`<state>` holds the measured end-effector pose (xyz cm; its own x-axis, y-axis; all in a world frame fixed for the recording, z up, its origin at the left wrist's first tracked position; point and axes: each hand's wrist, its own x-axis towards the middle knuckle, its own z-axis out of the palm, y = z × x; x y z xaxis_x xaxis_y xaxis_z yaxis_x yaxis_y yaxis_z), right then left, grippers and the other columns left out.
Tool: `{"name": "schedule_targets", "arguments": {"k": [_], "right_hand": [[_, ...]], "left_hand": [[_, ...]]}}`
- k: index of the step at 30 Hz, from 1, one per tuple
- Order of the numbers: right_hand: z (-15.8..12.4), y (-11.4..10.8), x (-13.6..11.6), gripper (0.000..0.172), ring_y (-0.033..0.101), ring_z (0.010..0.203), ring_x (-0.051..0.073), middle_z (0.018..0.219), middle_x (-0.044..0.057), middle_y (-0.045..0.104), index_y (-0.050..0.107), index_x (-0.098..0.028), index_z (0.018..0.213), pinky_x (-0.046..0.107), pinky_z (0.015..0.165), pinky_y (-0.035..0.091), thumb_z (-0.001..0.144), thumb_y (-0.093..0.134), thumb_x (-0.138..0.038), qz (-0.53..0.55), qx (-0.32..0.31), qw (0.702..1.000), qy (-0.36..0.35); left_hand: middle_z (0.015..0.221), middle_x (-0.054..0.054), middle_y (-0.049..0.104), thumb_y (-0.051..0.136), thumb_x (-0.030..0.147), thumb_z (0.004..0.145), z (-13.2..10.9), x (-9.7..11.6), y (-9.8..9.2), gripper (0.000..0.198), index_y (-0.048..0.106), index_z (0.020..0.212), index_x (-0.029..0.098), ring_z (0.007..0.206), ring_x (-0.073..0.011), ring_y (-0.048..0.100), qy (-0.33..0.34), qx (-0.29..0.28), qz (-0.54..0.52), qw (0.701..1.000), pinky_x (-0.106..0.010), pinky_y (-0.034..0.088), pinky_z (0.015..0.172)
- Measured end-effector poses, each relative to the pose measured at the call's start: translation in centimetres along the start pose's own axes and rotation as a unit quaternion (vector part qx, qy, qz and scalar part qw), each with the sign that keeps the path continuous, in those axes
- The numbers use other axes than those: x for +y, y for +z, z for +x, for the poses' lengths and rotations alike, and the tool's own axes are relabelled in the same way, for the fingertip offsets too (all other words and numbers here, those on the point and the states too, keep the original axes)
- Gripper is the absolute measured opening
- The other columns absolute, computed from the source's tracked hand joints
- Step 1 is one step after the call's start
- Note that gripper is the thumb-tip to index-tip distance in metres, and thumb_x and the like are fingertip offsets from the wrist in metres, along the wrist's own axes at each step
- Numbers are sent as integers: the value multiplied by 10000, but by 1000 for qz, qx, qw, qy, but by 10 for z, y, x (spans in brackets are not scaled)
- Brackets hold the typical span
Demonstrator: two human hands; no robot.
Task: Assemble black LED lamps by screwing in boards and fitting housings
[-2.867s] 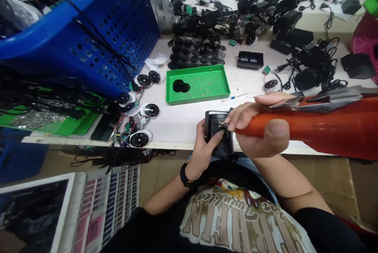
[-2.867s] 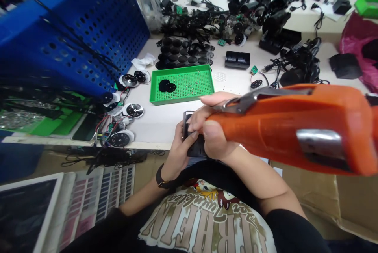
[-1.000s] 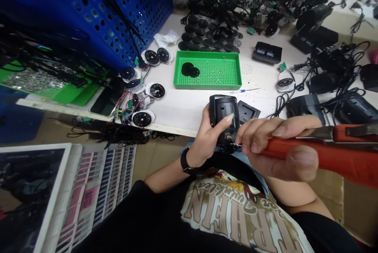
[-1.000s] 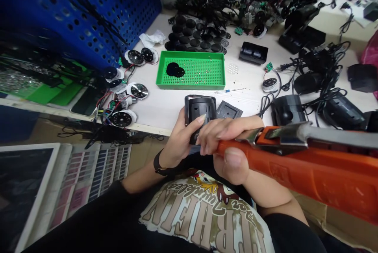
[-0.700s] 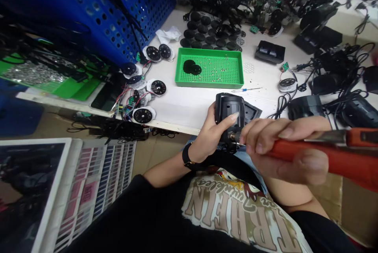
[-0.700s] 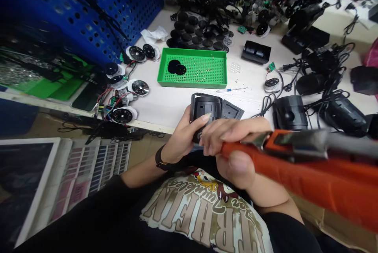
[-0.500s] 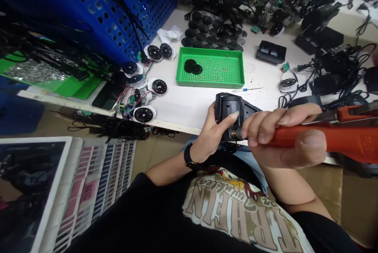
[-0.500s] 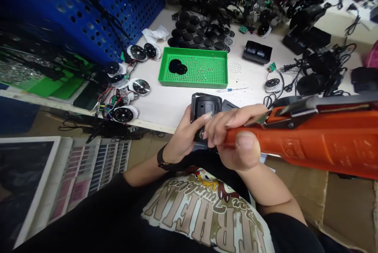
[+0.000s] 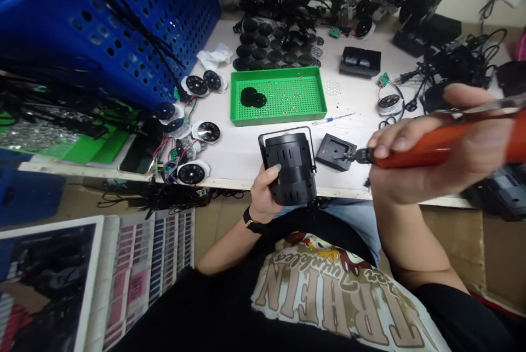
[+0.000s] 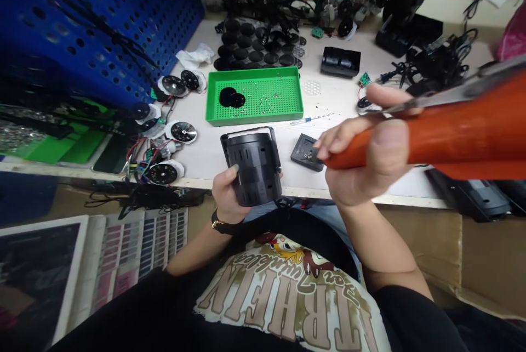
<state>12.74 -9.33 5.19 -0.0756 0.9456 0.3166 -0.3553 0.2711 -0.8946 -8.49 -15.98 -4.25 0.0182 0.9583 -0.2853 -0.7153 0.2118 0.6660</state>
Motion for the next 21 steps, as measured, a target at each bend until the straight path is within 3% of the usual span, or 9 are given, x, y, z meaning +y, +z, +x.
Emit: {"name": "schedule_targets", "arguments": {"k": [5, 9, 13, 18, 21], "right_hand": [[-2, 31, 25, 323, 588, 458, 174, 567, -55, 519, 690, -314, 1048, 340, 468, 554, 873, 727, -583, 12, 62, 996, -69], [-9, 51, 24, 227, 443, 336, 116, 501, -79, 478, 707, -282, 942, 294, 372, 460, 867, 737, -494, 69, 111, 981, -142], [-18, 61, 14, 234, 495, 375, 145, 511, -77, 508, 671, -301, 972, 329, 430, 505, 933, 689, -532, 55, 79, 992, -86], [-23, 61, 31, 241, 405, 300, 142, 478, -102, 495, 623, -342, 1007, 313, 334, 400, 915, 670, -560, 28, 40, 984, -171], [-28, 53, 47, 205, 473, 330, 165, 506, -100, 531, 611, -378, 1063, 345, 370, 477, 959, 608, -554, 1, 4, 988, -153]], "left_hand": [[993, -87, 765, 794, 493, 718, -2, -1, 3, 695, 626, 1324, 198, 863, -295, 754, 16, 28, -1, 999, -456, 645, 788], [995, -68, 759, 803, 472, 731, 1, -4, 1, 644, 642, 1286, 188, 881, -271, 747, 35, 64, 12, 997, -430, 644, 820], [1006, -61, 749, 801, 440, 747, 2, -6, 3, 569, 656, 1243, 203, 929, -272, 733, 73, 85, 30, 993, -406, 632, 838], [1104, -42, 726, 785, 400, 818, -3, -7, 10, 430, 660, 1202, 254, 940, -229, 711, 129, 89, 81, 984, -357, 609, 864], [1123, -33, 705, 794, 386, 837, -7, -6, 14, 390, 657, 1184, 273, 953, -211, 691, 150, 90, 101, 979, -341, 600, 871]]}}
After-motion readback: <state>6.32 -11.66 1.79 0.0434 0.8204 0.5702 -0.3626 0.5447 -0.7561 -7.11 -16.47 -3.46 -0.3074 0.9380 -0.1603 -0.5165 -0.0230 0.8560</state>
